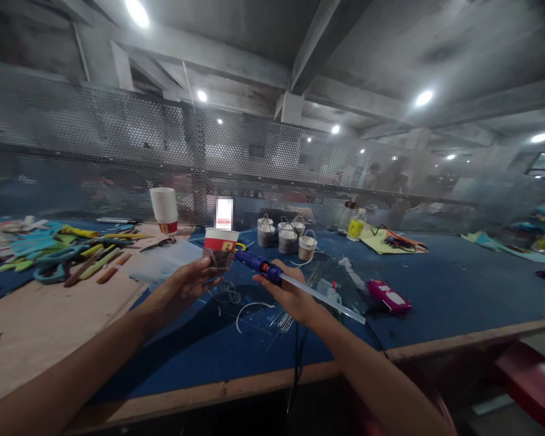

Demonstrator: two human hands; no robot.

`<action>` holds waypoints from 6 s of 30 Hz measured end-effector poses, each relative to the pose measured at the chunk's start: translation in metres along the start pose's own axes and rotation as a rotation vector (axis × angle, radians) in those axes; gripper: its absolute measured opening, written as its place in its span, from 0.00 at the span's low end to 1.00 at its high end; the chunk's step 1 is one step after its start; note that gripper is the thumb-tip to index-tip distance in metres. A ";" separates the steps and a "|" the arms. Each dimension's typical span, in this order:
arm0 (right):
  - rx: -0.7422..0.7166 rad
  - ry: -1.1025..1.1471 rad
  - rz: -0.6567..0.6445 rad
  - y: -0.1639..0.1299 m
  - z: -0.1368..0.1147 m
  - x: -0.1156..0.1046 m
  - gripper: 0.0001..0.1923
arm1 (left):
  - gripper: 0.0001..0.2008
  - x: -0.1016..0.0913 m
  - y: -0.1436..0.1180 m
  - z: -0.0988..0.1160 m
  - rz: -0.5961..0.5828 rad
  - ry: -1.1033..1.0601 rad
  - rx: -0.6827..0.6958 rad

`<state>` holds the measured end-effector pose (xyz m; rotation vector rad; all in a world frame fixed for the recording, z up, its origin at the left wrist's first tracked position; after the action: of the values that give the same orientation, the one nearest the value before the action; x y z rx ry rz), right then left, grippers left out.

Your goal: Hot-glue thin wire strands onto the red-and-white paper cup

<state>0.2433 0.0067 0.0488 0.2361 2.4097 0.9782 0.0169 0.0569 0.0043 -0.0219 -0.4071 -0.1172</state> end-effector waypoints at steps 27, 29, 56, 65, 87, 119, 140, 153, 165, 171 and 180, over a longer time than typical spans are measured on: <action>0.165 -0.381 0.036 0.019 0.032 -0.017 0.27 | 0.15 -0.008 -0.001 0.018 0.212 -0.124 -0.031; 0.117 -0.486 -0.035 0.021 0.039 -0.015 0.26 | 0.13 -0.009 -0.001 0.019 0.223 -0.138 -0.030; 0.064 -0.811 -0.114 0.012 0.060 -0.007 0.17 | 0.18 0.001 -0.002 0.007 0.176 0.006 0.090; 0.657 0.724 -0.338 0.003 -0.015 0.087 0.30 | 0.21 -0.002 -0.001 0.013 0.276 0.045 0.241; 0.290 0.411 0.109 0.029 -0.002 0.034 0.13 | 0.20 0.004 -0.005 0.010 0.194 0.089 0.190; 0.327 0.491 0.146 0.027 0.013 0.047 0.12 | 0.20 0.017 -0.009 -0.009 -0.047 -0.001 0.002; 0.334 0.320 0.222 0.024 0.024 0.048 0.13 | 0.21 0.013 -0.004 -0.009 0.142 0.158 0.124; 0.288 0.332 0.190 0.019 0.010 0.051 0.10 | 0.15 0.010 -0.005 -0.008 0.171 0.210 0.102; 0.296 0.357 0.169 0.019 0.009 0.049 0.12 | 0.18 0.011 -0.005 -0.012 0.149 0.123 0.035; 0.297 0.366 0.174 0.021 0.009 0.048 0.15 | 0.18 0.010 -0.006 -0.015 0.138 0.108 0.010; 0.353 0.487 0.107 0.022 0.013 0.056 0.18 | 0.19 0.014 -0.006 -0.013 0.100 0.094 -0.005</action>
<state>0.2021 0.0496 0.0333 0.2797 3.0440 0.7052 0.0337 0.0485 -0.0021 -0.0413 -0.3109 -0.0210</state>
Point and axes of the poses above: each hand's wrist, its own y-axis towards the middle knuckle, its own x-axis out of the palm, z = x × y, the point moved 8 cm from there along y, towards the middle knuckle, and after that the axes turned 15 degrees about z, right-handed, at the moved point
